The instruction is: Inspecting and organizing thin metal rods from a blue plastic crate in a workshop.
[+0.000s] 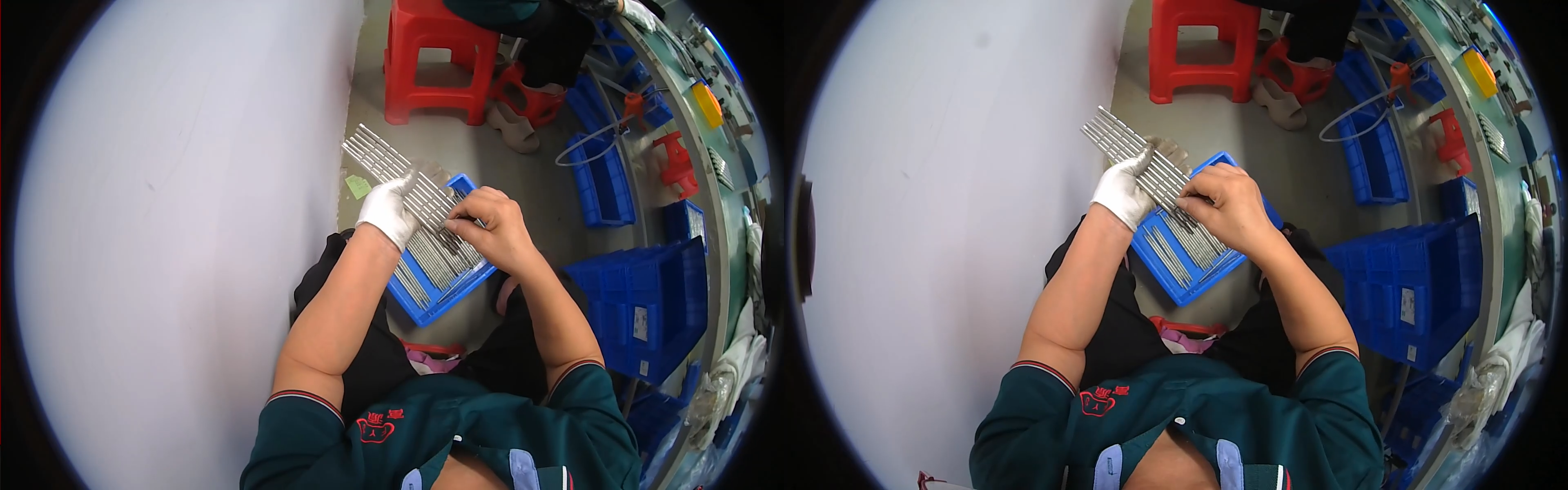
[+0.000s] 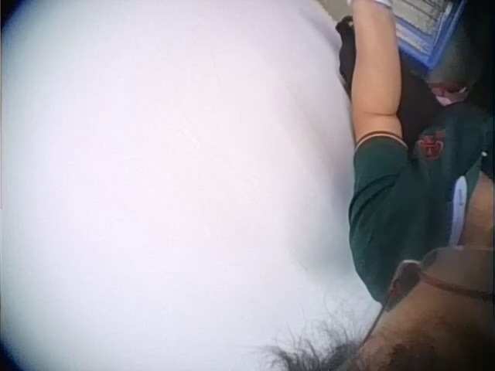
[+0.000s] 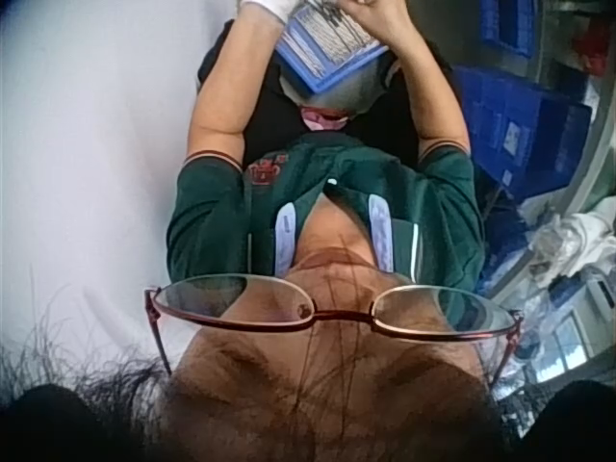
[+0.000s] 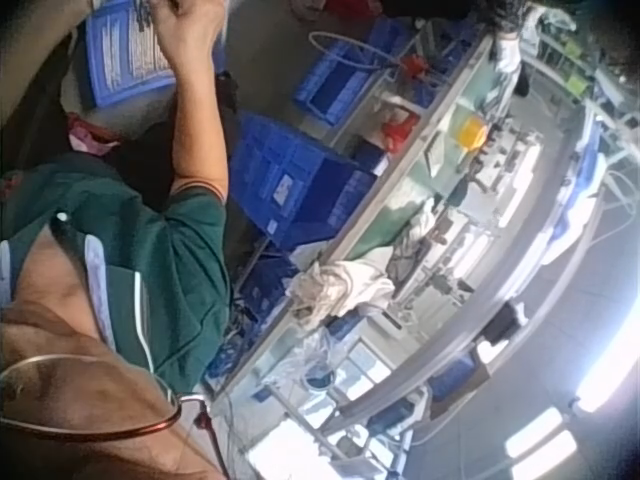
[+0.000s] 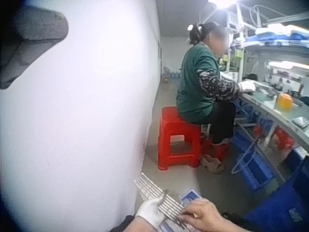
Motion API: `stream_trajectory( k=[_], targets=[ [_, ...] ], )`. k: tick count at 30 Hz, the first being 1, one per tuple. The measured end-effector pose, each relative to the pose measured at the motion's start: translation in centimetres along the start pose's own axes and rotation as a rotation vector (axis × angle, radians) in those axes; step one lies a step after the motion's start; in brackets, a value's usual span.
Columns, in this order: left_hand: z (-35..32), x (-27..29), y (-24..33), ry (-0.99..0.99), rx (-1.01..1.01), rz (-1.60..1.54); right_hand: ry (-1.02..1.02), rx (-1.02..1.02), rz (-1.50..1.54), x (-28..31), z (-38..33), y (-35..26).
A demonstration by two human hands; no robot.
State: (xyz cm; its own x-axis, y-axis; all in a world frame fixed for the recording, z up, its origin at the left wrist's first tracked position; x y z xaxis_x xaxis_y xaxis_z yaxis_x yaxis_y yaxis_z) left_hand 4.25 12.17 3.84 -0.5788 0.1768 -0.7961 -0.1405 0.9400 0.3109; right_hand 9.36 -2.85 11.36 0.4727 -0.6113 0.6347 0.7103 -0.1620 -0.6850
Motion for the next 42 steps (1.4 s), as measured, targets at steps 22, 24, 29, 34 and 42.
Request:
stream_trajectory(
  k=[22, 24, 29, 34, 42],
  targets=[
    [0.8, 0.1, -0.2, 0.103, 0.029, -0.020, 0.002, 0.155, -0.110, 0.1, 0.3, -0.7],
    [1.9, 0.3, -1.1, 0.122, 0.025, -0.006, 0.044, 0.111, -0.066, 1.0, 0.4, -0.1],
    [3.6, 1.7, -2.9, 0.056, 0.179, 0.167, 0.188, -0.153, 0.243, 5.5, 0.2, 1.1],
    [2.5, 3.1, -4.0, 0.106, 0.220, 0.338, 0.316, -0.081, 0.177, 6.2, -1.5, 3.0],
    [-0.2, -4.0, -2.4, 0.178, 0.324, 0.890, 0.511, -0.291, 0.140, 11.4, -5.1, 5.0]
  ],
)
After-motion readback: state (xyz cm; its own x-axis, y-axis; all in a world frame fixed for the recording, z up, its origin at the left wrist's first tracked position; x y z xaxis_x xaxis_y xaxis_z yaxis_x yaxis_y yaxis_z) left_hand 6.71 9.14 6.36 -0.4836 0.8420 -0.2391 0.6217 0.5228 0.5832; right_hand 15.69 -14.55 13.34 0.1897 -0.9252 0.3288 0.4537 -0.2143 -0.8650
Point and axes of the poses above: each hand's wrist, its own z-axis towards the middle knuckle, its own x-axis out of the back of the hand, y = z × x, the point moved 3 cm from there along z, towards the middle knuckle, and after that the axes turned 3 degrees about y, right-handed, at the moved point
